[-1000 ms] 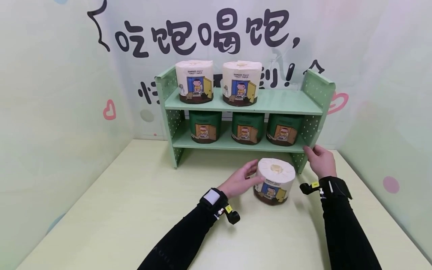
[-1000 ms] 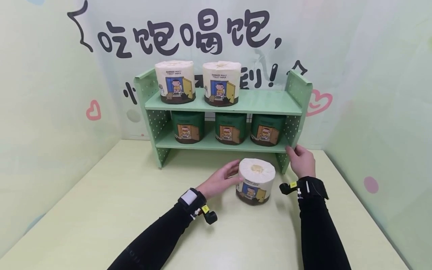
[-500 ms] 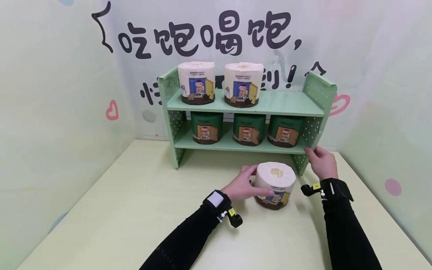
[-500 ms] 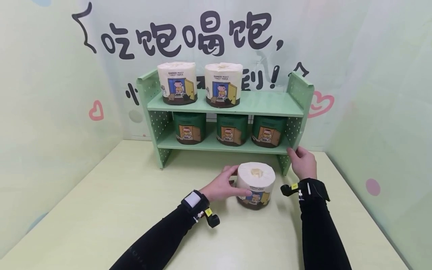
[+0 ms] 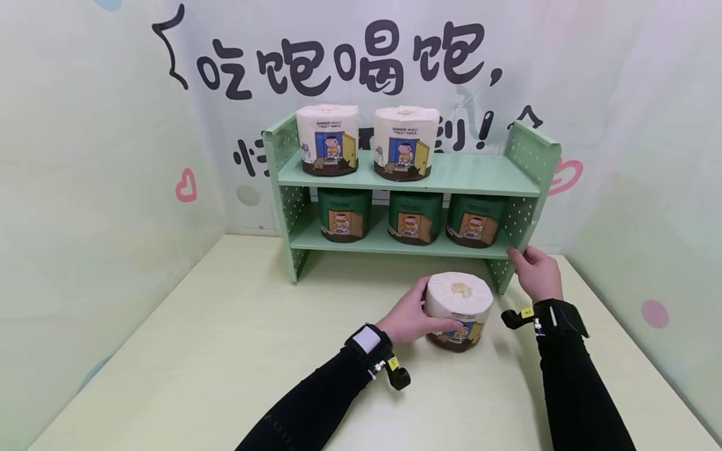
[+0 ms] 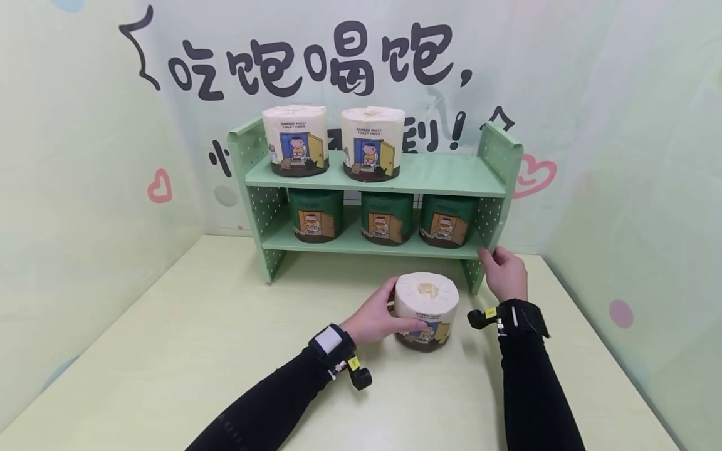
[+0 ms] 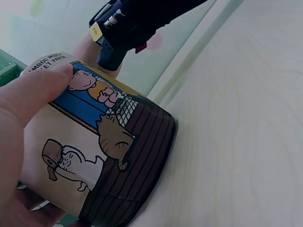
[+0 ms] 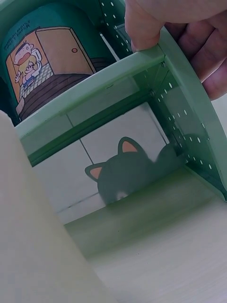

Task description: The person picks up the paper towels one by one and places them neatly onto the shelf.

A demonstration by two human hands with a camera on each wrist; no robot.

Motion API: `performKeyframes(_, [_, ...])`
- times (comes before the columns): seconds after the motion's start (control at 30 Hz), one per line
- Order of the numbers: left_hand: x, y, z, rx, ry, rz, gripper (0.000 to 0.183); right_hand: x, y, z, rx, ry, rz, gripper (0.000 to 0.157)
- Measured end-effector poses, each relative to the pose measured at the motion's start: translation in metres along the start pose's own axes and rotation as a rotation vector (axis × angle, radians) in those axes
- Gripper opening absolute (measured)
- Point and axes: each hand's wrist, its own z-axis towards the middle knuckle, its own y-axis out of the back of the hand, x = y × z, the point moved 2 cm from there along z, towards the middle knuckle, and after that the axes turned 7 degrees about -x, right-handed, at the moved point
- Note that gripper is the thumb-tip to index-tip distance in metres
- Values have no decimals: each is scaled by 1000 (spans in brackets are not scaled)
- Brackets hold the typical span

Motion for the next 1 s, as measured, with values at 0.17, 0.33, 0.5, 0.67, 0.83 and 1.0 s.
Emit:
performKeyframes(0.17, [0,0,0,-16,-9,-3,97,1,1,0,-2,5,-4,49])
performKeyframes(0.33, [0,0,0,-22,-17,-3,96,0,0,0,-5,6,-5,49])
performKeyframes(0.5, [1,0,-1,-23,-24,-5,95,-1,-1,0,7,-4,1,51])
performKeyframes(0.67, [0,1,-2,-28,-25,-7,94,-1,-1,0,7,-9,-2,51])
performKeyframes(0.83, [-4,1,-2,-31,-35,-13,92,-2,-1,0,-3,-12,-1,51])
performKeyframes(1.0, [-9,4,-2,-37,-41,-17,92,-2,-2,0,-11,-10,8,50])
